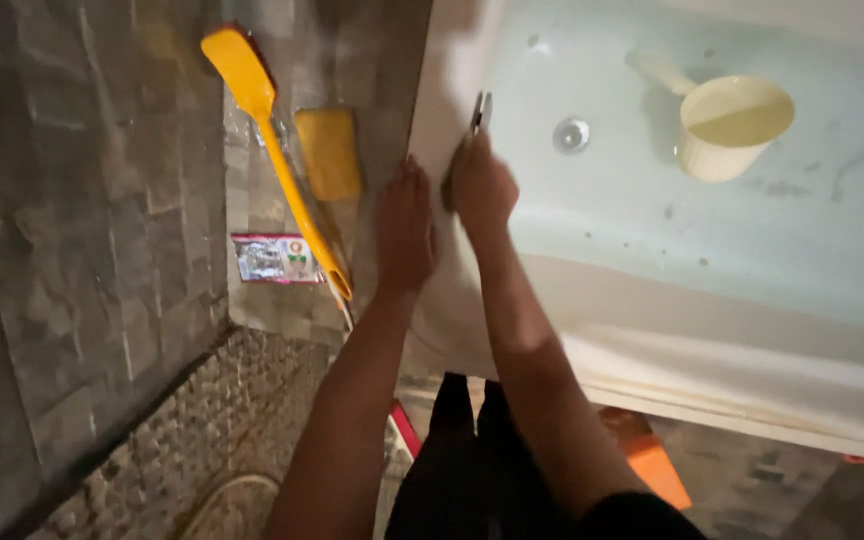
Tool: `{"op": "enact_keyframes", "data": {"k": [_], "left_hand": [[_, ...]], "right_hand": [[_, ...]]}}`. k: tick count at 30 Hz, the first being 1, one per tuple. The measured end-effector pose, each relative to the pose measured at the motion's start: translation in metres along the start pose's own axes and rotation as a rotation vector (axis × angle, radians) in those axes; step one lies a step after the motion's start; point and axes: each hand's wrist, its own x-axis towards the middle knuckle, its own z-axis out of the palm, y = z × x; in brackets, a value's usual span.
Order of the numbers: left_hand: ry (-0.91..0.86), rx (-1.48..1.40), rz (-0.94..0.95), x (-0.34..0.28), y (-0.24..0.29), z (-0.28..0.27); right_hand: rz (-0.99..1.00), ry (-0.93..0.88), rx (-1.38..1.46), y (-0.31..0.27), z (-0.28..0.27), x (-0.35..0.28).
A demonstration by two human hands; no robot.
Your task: The person scrubs the bathtub rim and surrounding tiled wall with a long-handled brush, scoops water from the tub with a plastic cup, and scrubs the tub edge and drain area with a sponge and a small brush. They then wipe the tub edge with the sponge and reach for a shower caddy at the end.
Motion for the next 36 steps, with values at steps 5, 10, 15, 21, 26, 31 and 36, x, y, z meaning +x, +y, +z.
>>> {"op": "enact_keyframes", "data": {"k": [5,10,15,21,26,31,36], "left_hand": [[0.016,-0.012,0.026,-0.001,0.001,-0.001],[0.039,0.041,0.036,-0.01,-0.006,0.009],[0.027,0.071,-0.101,-0.005,-0.01,0.022],[0.067,0.08,-0.053,0.0,-0.005,0.013],[0.119,0.076,-0.03,-0.008,-0.003,0.001],[0.132,0.055,0.012,-0.009,-0.009,0.012],[0.124,0.044,0.025,-0.011,-0.025,0.011]], "right_hand": [[-0.087,0.24,0.089,-0.012,0.005,-0.004],[-0.032,0.099,0.148,0.0,0.015,-0.004],[-0.028,-0.18,0.111,0.03,0.008,-0.085],[-0.11,-0.015,0.153,0.005,0.003,-0.045],[-0.158,0.097,0.346,0.008,-0.039,-0.048],[-0.415,0.337,0.655,-0.077,-0.075,-0.02],[-0.911,0.023,0.489,-0.135,-0.042,-0.081]]}}
